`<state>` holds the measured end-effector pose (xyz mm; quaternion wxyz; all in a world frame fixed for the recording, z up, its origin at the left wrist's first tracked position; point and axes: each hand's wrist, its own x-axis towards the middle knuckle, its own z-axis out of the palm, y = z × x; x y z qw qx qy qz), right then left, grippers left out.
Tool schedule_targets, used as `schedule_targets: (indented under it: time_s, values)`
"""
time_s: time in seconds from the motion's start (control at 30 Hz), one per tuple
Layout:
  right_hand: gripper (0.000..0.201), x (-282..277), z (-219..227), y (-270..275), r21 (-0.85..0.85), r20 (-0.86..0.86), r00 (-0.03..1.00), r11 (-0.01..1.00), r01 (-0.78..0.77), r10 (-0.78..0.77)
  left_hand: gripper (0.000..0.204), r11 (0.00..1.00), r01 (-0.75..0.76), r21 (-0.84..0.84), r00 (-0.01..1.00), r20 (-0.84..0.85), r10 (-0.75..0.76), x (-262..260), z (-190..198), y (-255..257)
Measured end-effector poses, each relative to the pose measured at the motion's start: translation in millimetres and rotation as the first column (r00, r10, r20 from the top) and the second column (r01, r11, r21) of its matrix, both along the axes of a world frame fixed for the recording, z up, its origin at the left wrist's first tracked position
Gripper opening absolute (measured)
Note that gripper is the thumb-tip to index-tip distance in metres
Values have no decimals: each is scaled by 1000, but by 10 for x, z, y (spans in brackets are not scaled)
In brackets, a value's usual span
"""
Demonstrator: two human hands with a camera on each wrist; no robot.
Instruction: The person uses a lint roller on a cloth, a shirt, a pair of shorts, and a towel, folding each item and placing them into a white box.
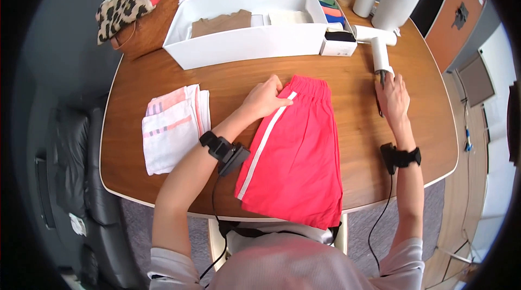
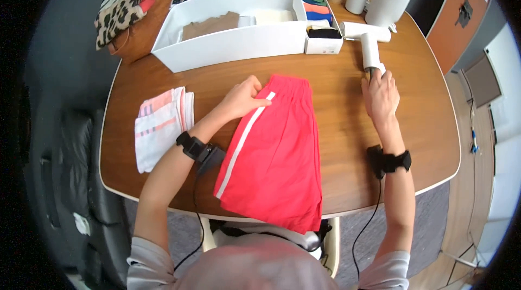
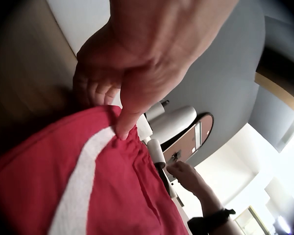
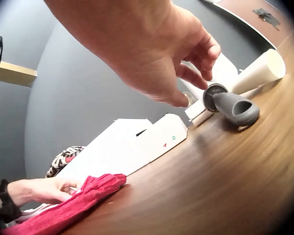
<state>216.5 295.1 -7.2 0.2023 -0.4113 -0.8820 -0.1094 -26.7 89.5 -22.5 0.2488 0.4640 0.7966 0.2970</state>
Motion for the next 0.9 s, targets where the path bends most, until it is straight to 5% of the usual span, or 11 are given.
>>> schedule_targets:
  time_s: [0.07, 0.17, 0.37, 0.43, 0.53, 0.57, 0.63, 0.67, 0.8, 0.9]
  values:
    - [25, 29, -27, -104, 21, -28, 994, 994, -110, 110, 27, 998, 45, 46, 998, 47, -47, -156, -92, -24]
    - [22, -19, 87, -423, -215, -55, 967, 943, -253, 247, 22, 998, 5, -57, 976, 220, 8, -313, -28, -162]
    - [23, -227, 358, -1106, -427, -108, 883, 780, -456, 457, 27, 955, -291, 66, 954, -49, 294, -405, 26, -577]
    - [27, -231, 338, -1351, -277, -110, 716, 671, -688, 689, 30, 925, -363, 108, 931, -1, 366, -404, 21, -680]
    - [40, -294, 326, -1844, -319, -201, 533, 460, -829, 822, 41, 868, -482, 119, 874, 130, 468, -308, 98, -738]
    - [45, -328, 356, -1990, -334, -264, 458, 365, -869, 849, 39, 888, -413, 203, 903, 217, 370, -302, 114, -753]
    - [45, -405, 414, -2181, -317, -128, 371, 316, -894, 920, 37, 881, -284, 378, 921, 364, 141, -257, 153, -784]
    - [46, -442, 431, -2266, -316, -57, 323, 290, -904, 945, 25, 910, -194, 366, 963, 247, 106, -237, 206, -797]
    - [42, -656, 532, -2527, -268, 21, 305, 299, -916, 952, 21, 924, -291, 247, 857, 496, 138, -94, 380, -718]
    - [38, -796, 514, -2593, -239, 225, 423, 470, -850, 878, 35, 975, -162, 150, 702, 712, 7, -162, 501, -716]
